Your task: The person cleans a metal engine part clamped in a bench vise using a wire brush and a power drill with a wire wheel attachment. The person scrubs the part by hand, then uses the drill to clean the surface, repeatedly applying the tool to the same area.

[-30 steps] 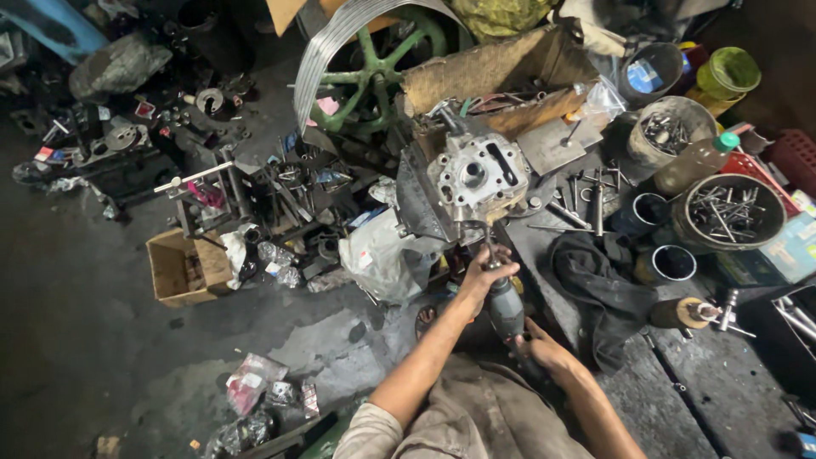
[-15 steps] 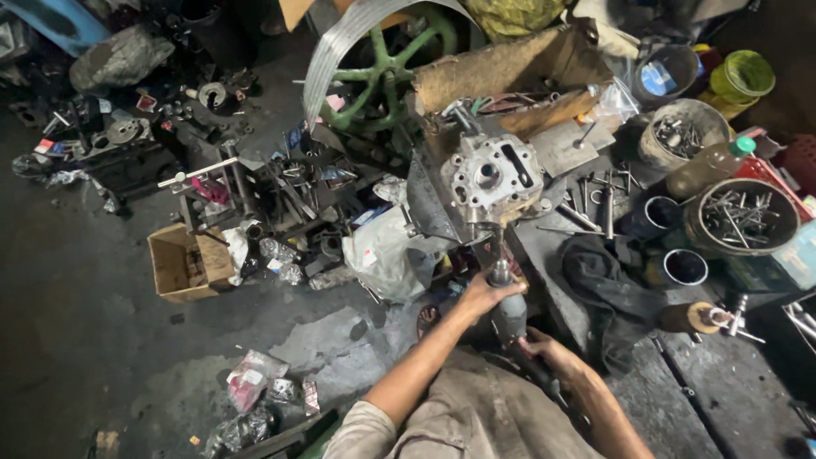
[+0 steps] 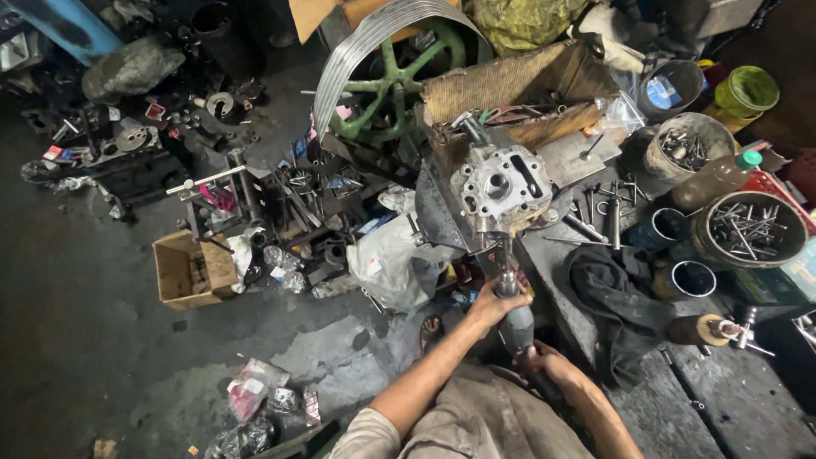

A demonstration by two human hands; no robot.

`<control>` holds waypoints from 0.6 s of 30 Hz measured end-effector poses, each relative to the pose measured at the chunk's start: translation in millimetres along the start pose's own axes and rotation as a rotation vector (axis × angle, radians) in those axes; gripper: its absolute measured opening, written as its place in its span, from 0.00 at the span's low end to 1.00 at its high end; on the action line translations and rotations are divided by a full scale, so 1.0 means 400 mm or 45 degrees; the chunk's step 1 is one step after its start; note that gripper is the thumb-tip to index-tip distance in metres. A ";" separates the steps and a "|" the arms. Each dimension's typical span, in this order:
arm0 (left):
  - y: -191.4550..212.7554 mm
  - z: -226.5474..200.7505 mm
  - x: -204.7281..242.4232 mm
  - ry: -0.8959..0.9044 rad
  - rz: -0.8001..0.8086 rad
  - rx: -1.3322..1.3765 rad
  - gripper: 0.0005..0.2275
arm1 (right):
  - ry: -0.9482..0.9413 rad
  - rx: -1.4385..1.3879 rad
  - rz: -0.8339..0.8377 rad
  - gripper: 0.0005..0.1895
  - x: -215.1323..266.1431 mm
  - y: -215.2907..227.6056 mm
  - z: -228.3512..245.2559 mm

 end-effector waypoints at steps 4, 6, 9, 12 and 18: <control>0.007 0.002 0.005 0.036 0.018 -0.045 0.11 | 0.153 0.036 0.025 0.18 -0.006 -0.008 0.010; 0.007 0.000 0.003 0.030 0.027 -0.072 0.11 | 0.117 0.014 -0.007 0.18 -0.011 0.001 0.005; 0.008 -0.002 0.011 -0.002 0.019 -0.077 0.11 | 0.028 -0.031 -0.001 0.17 -0.003 0.004 -0.012; 0.005 0.000 0.013 0.034 0.010 -0.085 0.11 | -0.019 -0.040 -0.050 0.18 0.003 0.011 -0.014; 0.000 0.003 0.017 0.105 -0.009 -0.080 0.13 | 0.081 -0.014 -0.041 0.23 0.017 0.011 0.006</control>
Point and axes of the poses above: each hand's wrist, its own x-axis away from the middle knuckle, its own y-axis out of the back of the hand, z = x × y, the point moved 7 cm from there along -x, towards the middle knuckle, and after that the axes turned 9 degrees about -z, right-handed, at the moved point
